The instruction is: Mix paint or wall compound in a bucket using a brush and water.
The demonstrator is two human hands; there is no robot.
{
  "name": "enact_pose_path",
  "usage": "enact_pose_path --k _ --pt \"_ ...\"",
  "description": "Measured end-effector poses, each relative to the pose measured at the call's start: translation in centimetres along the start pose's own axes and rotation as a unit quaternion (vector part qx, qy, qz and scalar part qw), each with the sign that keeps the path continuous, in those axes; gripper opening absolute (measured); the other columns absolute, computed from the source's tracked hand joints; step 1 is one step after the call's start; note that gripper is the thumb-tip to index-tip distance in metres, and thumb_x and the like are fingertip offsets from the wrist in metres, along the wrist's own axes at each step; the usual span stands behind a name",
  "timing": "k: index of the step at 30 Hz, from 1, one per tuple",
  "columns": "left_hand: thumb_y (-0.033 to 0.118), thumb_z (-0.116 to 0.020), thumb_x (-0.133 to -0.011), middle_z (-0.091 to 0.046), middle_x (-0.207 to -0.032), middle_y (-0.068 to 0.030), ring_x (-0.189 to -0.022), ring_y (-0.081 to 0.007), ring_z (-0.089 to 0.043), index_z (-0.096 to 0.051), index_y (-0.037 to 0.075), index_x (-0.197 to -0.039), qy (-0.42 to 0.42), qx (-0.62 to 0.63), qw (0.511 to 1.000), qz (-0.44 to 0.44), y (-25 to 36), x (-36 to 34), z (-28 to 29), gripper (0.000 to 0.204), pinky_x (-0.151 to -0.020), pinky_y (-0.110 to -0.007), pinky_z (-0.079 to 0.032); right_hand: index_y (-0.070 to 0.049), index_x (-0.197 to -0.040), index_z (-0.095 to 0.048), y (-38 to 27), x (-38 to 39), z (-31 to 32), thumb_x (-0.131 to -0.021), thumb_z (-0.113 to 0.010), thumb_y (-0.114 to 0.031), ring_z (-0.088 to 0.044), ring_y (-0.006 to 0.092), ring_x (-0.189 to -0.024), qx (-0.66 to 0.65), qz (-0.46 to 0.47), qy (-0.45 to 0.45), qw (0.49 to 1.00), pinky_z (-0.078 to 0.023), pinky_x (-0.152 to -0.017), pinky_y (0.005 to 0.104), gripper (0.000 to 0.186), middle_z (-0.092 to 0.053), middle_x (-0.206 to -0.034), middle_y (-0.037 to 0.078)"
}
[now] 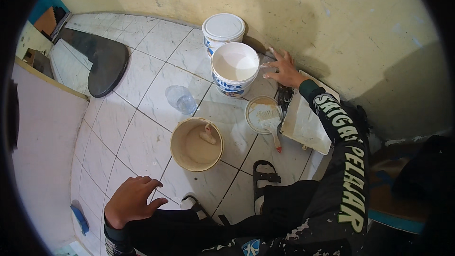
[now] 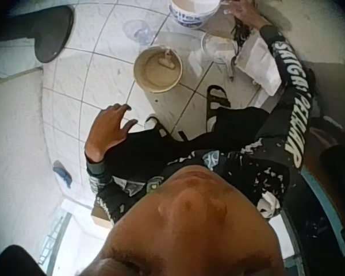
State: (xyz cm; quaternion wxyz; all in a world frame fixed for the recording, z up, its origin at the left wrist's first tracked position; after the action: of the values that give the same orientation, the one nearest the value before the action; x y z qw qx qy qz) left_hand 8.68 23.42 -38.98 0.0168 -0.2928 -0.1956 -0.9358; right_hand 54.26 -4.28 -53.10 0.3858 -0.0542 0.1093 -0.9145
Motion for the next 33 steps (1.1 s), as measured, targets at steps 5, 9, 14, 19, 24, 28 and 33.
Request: enact_pose_path --k 5,9,14,19,24,28,33 --pt "0.040 -0.071 -0.091 -0.069 -0.094 -0.0158 -0.093 -0.0345 -0.067 -0.069 0.004 -0.109 0.009 -0.004 0.999 -0.032 0.7 -1.2 0.3 0.040 -0.085 -0.042 -0.049 -0.024 -0.134 -0.068 4.4 1.0 3.4 -0.079 -0.076 -0.039 -0.028 0.0485 -0.143 -0.089 0.000 0.122 0.988 -0.022 -0.119 0.0580 0.058 -0.030 -0.162 0.021" --pt "0.040 -0.071 -0.091 -0.069 -0.093 -0.0184 -0.090 -0.0359 -0.067 -0.069 0.002 -0.111 0.018 -0.006 0.999 -0.050 0.4 -1.9 -0.4 0.043 -0.080 -0.044 -0.050 -0.032 -0.152 -0.047 5.5 1.6 13.5 -0.079 -0.075 -0.036 -0.029 0.0500 -0.140 0.118 -0.029 0.340 0.932 -0.024 -0.116 0.0616 0.078 -0.030 -0.160 0.024" --pt "0.033 -0.073 -0.090 -0.070 -0.107 -0.0212 -0.103 -0.0401 -0.065 -0.067 0.001 -0.116 -0.004 0.007 1.000 -0.007 1.0 -2.5 -0.1 0.041 -0.089 -0.046 -0.051 -0.047 -0.157 -0.030 7.9 5.5 25.2 -0.090 -0.065 -0.052 -0.008 0.0540 -0.149 0.347 -0.114 0.454 0.813 -0.013 -0.115 0.0730 0.076 -0.007 -0.169 0.020" --pt "0.028 -0.071 -0.093 -0.069 -0.110 -0.0240 -0.103 -0.0439 -0.065 -0.066 -0.001 -0.117 -0.001 0.028 1.000 -0.013 0.6 -3.4 -0.5 0.038 -0.088 -0.047 -0.053 -0.051 -0.156 -0.030 12.2 7.3 26.0 -0.095 -0.055 -0.062 0.001 0.0531 -0.152 0.375 -0.169 0.419 0.810 -0.007 -0.117 0.0720 0.066 -0.002 -0.170 0.018" --pt "0.034 -0.072 -0.092 -0.070 -0.109 -0.0209 -0.105 -0.0395 -0.065 -0.067 0.001 -0.116 -0.007 0.019 1.000 0.020 -0.2 -2.7 -0.5 0.041 -0.091 -0.045 -0.051 -0.049 -0.156 -0.032 13.9 6.6 23.8 -0.095 -0.054 -0.064 0.001 0.0550 -0.152 0.332 -0.177 0.437 0.817 -0.006 -0.117 0.0736 0.067 -0.005 -0.170 0.021" --pt "0.037 -0.072 -0.092 -0.070 -0.106 -0.0203 -0.103 -0.0378 -0.065 -0.068 0.003 -0.115 -0.001 -0.011 1.000 0.015 -1.2 -2.4 -1.6 0.041 -0.090 -0.045 -0.050 -0.041 -0.158 -0.034 15.5 7.5 19.9 -0.092 -0.057 -0.067 -0.003 0.0557 -0.151 0.283 -0.201 0.498 0.795 -0.012 -0.115 0.0733 0.075 -0.009 -0.165 0.033" --pt "0.036 -0.070 -0.094 -0.068 -0.103 -0.0170 -0.098 -0.0356 -0.064 -0.066 0.005 -0.119 0.025 0.004 1.000 -0.015 -0.9 -1.7 -0.8 0.041 -0.087 -0.042 -0.049 -0.004 -0.131 -0.060 12.4 8.4 9.4 -0.088 -0.070 -0.051 -0.045 0.0402 -0.135 0.180 -0.281 0.353 0.874 -0.031 -0.113 0.0548 0.065 -0.059 -0.135 0.023"
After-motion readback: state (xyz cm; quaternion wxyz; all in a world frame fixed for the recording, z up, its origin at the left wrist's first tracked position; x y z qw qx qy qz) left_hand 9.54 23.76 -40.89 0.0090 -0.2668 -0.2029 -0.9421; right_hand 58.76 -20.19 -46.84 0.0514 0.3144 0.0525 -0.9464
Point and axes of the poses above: each hand's wrist, its own x-axis away from the middle knuckle, its own z-axis out of the back of the hand, y = z × x, the point moved 7 cm from there along -x, towards the middle knuckle
